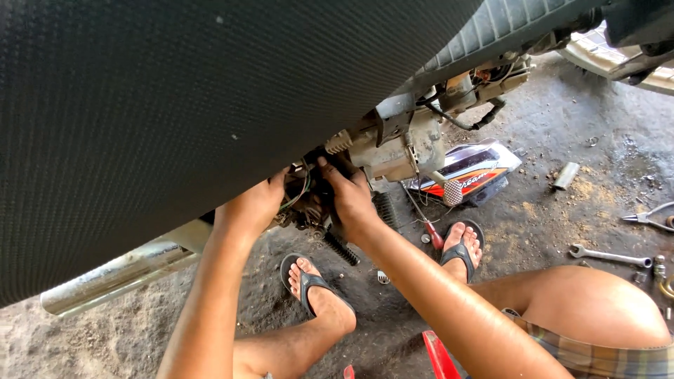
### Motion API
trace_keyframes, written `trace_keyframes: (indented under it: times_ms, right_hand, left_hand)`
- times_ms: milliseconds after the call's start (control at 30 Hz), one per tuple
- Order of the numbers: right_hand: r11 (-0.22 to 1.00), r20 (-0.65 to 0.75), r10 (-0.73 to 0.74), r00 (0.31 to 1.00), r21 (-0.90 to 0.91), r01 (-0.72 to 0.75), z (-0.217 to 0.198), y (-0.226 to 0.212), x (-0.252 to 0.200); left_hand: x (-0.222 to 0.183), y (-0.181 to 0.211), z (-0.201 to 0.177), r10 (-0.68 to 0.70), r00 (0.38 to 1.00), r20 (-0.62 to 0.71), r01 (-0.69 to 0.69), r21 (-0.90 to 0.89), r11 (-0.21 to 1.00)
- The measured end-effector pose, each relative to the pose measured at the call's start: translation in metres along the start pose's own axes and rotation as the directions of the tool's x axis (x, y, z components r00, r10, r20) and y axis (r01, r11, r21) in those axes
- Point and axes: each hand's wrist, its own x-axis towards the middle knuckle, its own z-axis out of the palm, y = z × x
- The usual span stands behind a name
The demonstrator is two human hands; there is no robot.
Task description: Inspecting and repairing the electrical wiring and components on a motorcycle.
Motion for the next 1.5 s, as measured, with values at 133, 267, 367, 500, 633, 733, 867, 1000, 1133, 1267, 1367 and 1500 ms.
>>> trace_keyframes:
  times_ms: [133, 267, 367, 500, 633, 733, 867, 1000, 1133, 1267, 1367, 1500]
  right_hand:
    - [0.993, 0.046, 0.036, 0.998, 0.113, -0.041, 0.000, -0.002, -0.001]
    - [0.995, 0.134, -0.097, 0.986, 0.013, 0.096, -0.014, 0.012, 0.012]
    - [0.998, 0.134, -0.045, 0.990, -0.036, 0.051, -0.023, 0.013, 0.018]
    - [0.973, 0.172, -0.040, 0.984, -0.216, 0.077, -0.035, 0.014, 0.026]
    - [0.942, 0.142, 0.003, 0.990, -0.332, 0.045, -0.038, 0.006, 0.022]
    - [0.955, 0.152, 0.071, 0.986, -0.297, -0.023, -0.044, 0.006, 0.020]
    - [0.847, 0.288, 0.022, 0.957, -0.514, 0.135, -0.050, 0.013, 0.022]
    - [0.840, 0.296, 0.091, 0.951, -0.536, 0.087, -0.039, 0.000, 0.012]
    - [0.844, 0.294, 0.042, 0.955, -0.522, 0.123, -0.046, 0.011, 0.019]
    - [0.916, 0.195, -0.045, 0.980, -0.384, 0.118, -0.030, -0.005, 0.008]
    - [0.960, 0.169, -0.026, 0.985, -0.271, 0.072, -0.023, -0.010, 0.005]
    - [0.964, 0.224, -0.058, 0.973, -0.239, 0.113, -0.033, 0.008, 0.019]
  left_hand:
    - [-0.003, -0.010, -0.003, -0.024, 0.995, 0.102, 0.028, -0.040, 0.999]
    - [0.001, -0.007, -0.012, -0.145, 0.953, 0.266, 0.183, -0.124, 0.975]
    - [-0.001, -0.010, -0.014, -0.220, 0.924, 0.314, 0.282, -0.168, 0.945]
    - [0.008, -0.004, -0.021, -0.331, 0.828, 0.453, 0.421, -0.112, 0.900]
    - [0.010, 0.006, -0.026, -0.230, 0.918, 0.323, 0.275, -0.100, 0.956]
    - [0.005, 0.000, -0.022, -0.090, 0.960, 0.266, 0.111, -0.063, 0.992]
    - [0.016, 0.015, -0.033, -0.327, 0.847, 0.419, 0.369, -0.020, 0.929]
    - [0.002, -0.011, -0.019, -0.165, 0.921, 0.353, 0.201, -0.069, 0.977]
    - [-0.002, -0.017, -0.017, -0.191, 0.918, 0.349, 0.215, -0.031, 0.976]
    - [-0.006, -0.027, -0.011, 0.148, 0.921, 0.360, -0.214, 0.152, 0.965]
    - [0.004, -0.009, -0.021, -0.106, 0.923, 0.369, 0.165, -0.132, 0.977]
    - [0.006, -0.008, -0.014, -0.333, 0.715, 0.615, 0.685, -0.519, 0.512]
